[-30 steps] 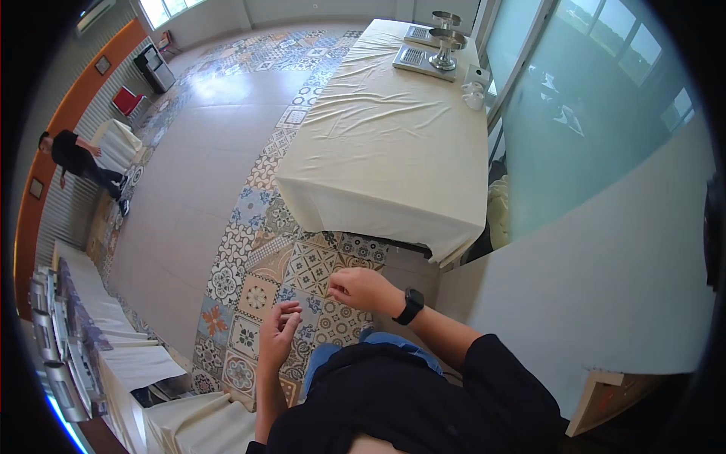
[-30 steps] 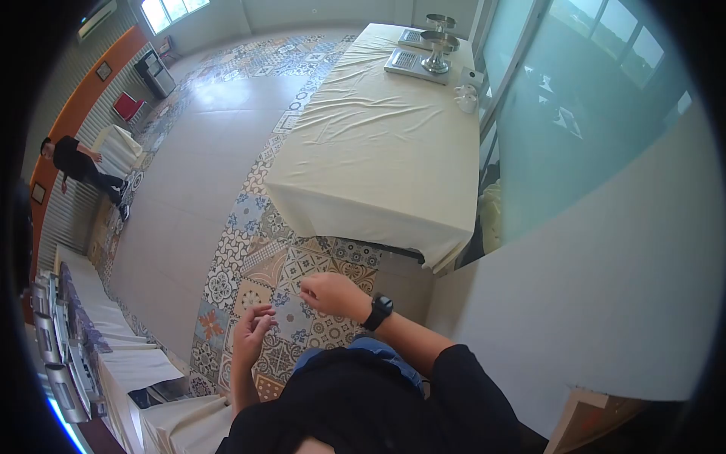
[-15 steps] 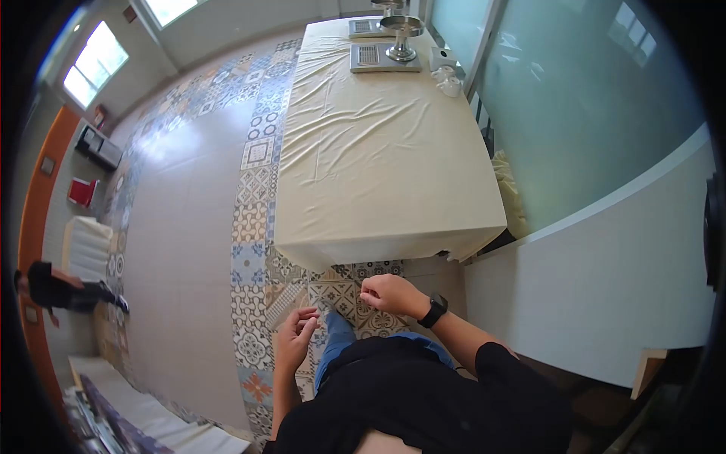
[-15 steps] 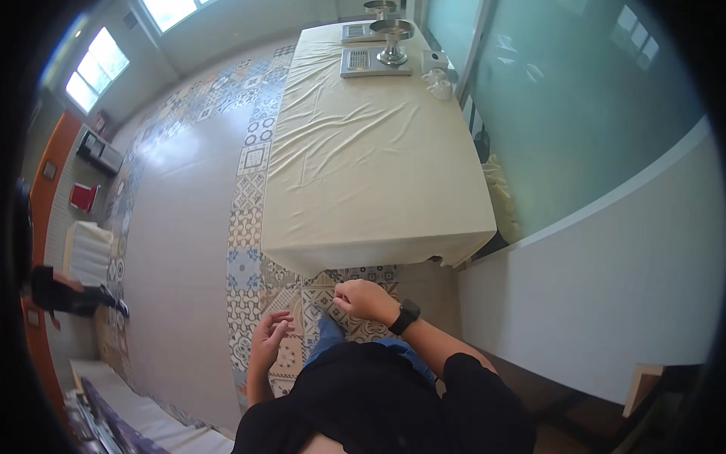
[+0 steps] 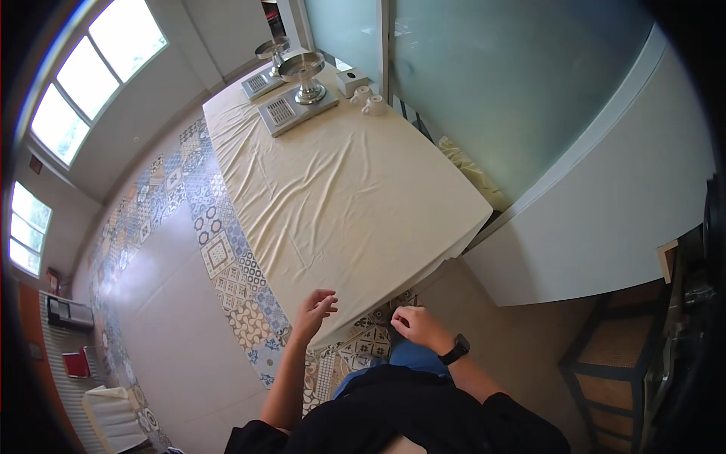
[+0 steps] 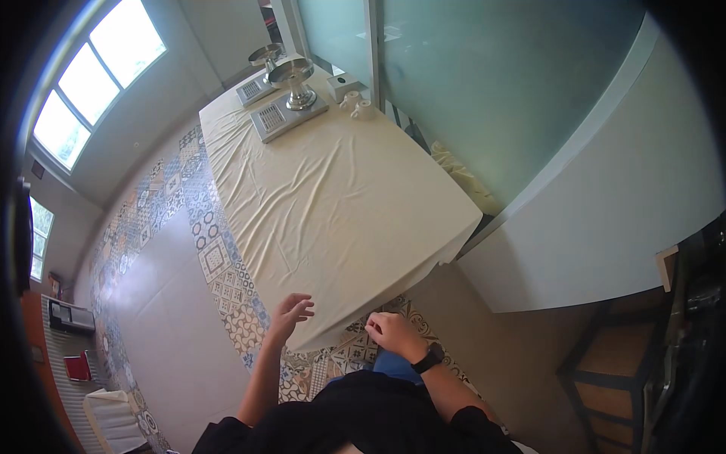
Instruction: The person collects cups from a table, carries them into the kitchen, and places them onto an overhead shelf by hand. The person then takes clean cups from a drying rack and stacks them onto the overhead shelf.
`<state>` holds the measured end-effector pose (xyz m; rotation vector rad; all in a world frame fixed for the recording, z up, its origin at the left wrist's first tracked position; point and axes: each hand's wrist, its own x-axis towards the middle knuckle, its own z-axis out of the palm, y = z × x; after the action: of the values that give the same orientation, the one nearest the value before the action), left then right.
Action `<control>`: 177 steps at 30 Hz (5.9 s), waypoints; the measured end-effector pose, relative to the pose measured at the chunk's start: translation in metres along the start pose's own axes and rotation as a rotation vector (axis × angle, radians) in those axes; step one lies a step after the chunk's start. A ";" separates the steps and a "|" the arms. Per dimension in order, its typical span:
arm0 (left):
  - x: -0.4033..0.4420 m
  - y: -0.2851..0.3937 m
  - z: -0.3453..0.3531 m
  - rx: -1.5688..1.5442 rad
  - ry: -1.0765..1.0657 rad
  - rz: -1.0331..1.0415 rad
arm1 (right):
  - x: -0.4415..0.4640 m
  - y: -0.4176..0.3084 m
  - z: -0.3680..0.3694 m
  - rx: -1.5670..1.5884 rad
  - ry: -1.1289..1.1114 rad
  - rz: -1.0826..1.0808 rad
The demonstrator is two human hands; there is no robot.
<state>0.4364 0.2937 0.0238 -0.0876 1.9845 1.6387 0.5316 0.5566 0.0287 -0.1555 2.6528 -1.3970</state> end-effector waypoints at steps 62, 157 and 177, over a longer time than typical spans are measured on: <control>0.430 0.075 0.004 0.663 0.107 -0.872 | 0.530 0.155 -0.042 -0.516 0.357 0.395; 0.436 0.062 0.001 0.653 0.115 -0.824 | 0.752 0.191 -0.099 -0.657 0.478 0.546; 0.421 0.076 0.010 0.678 0.202 -0.772 | 0.511 0.165 -0.092 1.408 0.256 0.313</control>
<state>0.0564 0.4451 -0.1005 -0.6796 2.1531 0.4628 0.0080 0.6440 -0.0944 0.5685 1.1358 -2.7673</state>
